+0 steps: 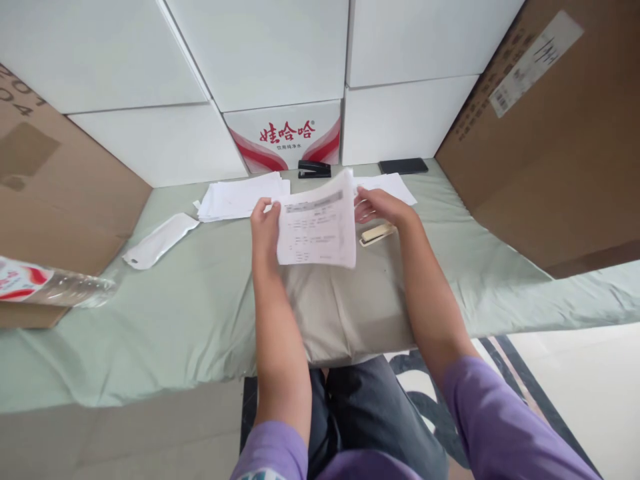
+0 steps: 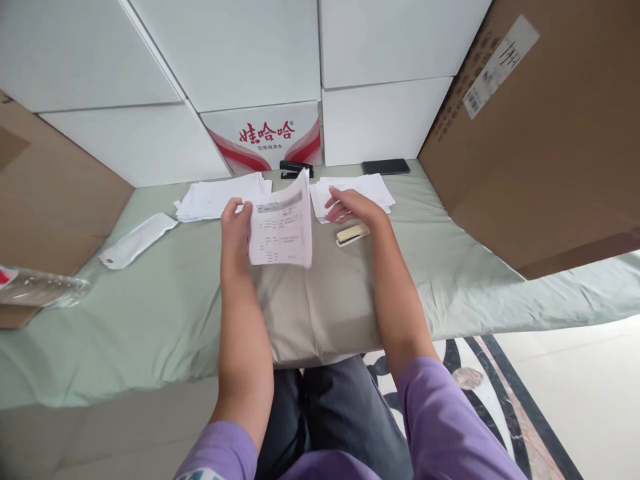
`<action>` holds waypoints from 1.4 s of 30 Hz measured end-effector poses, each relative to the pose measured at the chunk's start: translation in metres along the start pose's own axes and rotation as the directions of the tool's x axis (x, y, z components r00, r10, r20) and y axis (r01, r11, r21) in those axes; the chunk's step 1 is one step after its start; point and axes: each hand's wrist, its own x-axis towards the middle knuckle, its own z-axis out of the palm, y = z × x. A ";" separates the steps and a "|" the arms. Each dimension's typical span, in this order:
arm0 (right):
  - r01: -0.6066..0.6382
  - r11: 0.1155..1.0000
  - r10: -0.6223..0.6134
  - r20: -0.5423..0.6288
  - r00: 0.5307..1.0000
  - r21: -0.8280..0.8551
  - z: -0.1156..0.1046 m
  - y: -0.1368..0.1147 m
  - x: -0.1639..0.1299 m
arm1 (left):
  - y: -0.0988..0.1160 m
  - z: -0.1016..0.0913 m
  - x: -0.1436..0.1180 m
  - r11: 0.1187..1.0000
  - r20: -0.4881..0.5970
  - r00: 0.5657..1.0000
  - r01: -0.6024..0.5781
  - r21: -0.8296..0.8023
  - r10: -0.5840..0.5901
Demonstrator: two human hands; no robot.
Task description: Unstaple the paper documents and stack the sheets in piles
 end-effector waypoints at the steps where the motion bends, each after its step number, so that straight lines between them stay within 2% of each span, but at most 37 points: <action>1: 0.033 0.997 -0.036 0.047 0.998 0.071 0.001 -0.005 -0.003 | -0.005 0.000 0.004 0.998 -0.096 0.994 -0.040 0.044 0.045; 2: 0.054 0.991 -0.065 0.086 0.994 0.119 0.002 -0.009 -0.006 | -0.010 0.000 0.007 0.994 -0.174 0.981 -0.071 0.082 0.084; 4: 0.078 0.989 -0.095 0.126 0.988 0.127 0.005 -0.016 -0.010 | -0.016 0.002 0.012 0.984 -0.262 0.954 -0.114 0.136 0.146; 7: 0.104 0.994 -0.106 0.118 0.987 0.023 0.011 -0.018 -0.012 | -0.021 0.008 0.013 0.977 -0.328 0.923 -0.164 0.138 0.202; 10: 0.051 0.998 -0.046 0.146 0.988 -0.036 0.013 -0.015 -0.011 | -0.021 0.014 0.013 0.979 -0.404 0.892 -0.179 0.098 0.203; 12: 0.052 0.999 -0.051 0.090 0.995 -0.002 0.008 -0.012 -0.009 | -0.020 0.020 0.010 0.988 -0.380 0.912 -0.140 0.071 0.156; 14: 0.121 0.991 -0.115 -0.104 0.988 0.052 -0.004 -0.007 -0.004 | -0.017 0.026 0.005 0.997 -0.253 0.965 -0.054 0.046 0.064; 15: 0.163 0.985 -0.143 -0.239 0.960 0.064 -0.011 -0.003 -0.002 | -0.014 0.030 0.001 0.999 -0.169 0.986 -0.004 0.042 0.011; 16: 0.189 0.980 -0.153 -0.382 0.912 0.059 -0.020 0.002 0.001 | -0.011 0.034 -0.003 0.998 -0.086 0.996 0.043 0.047 -0.039; 18: 0.159 0.987 -0.113 -0.620 0.776 0.019 -0.041 0.014 0.005 | -0.005 0.040 -0.012 0.991 0.017 0.993 0.112 0.078 -0.114; 20: 0.037 0.999 -0.020 -0.735 0.678 0.008 -0.060 0.027 0.007 | 0.000 0.044 -0.019 0.981 0.037 0.986 0.157 0.117 -0.162; 22: -0.044 0.999 0.043 -0.770 0.637 0.019 -0.074 0.039 0.007 | 0.001 0.045 -0.021 0.971 0.011 0.981 0.190 0.144 -0.194; 25: -0.087 0.995 0.100 -0.764 0.637 0.058 -0.081 0.048 0.009 | -0.003 0.043 -0.020 0.962 -0.048 0.973 0.228 0.152 -0.224; 34: -0.099 0.993 0.117 -0.756 0.644 0.069 -0.068 0.055 0.024 | -0.011 0.043 -0.017 0.956 -0.082 0.966 0.256 0.142 -0.247; 38: -0.135 0.991 0.069 -0.774 0.630 -0.021 -0.067 0.060 0.025 | -0.012 0.043 -0.016 0.956 -0.088 0.963 0.263 0.133 -0.253; 42: -0.210 0.955 -0.035 -0.780 0.625 -0.211 -0.072 0.065 0.022 | -0.012 0.043 -0.016 0.954 -0.091 0.963 0.265 0.139 -0.254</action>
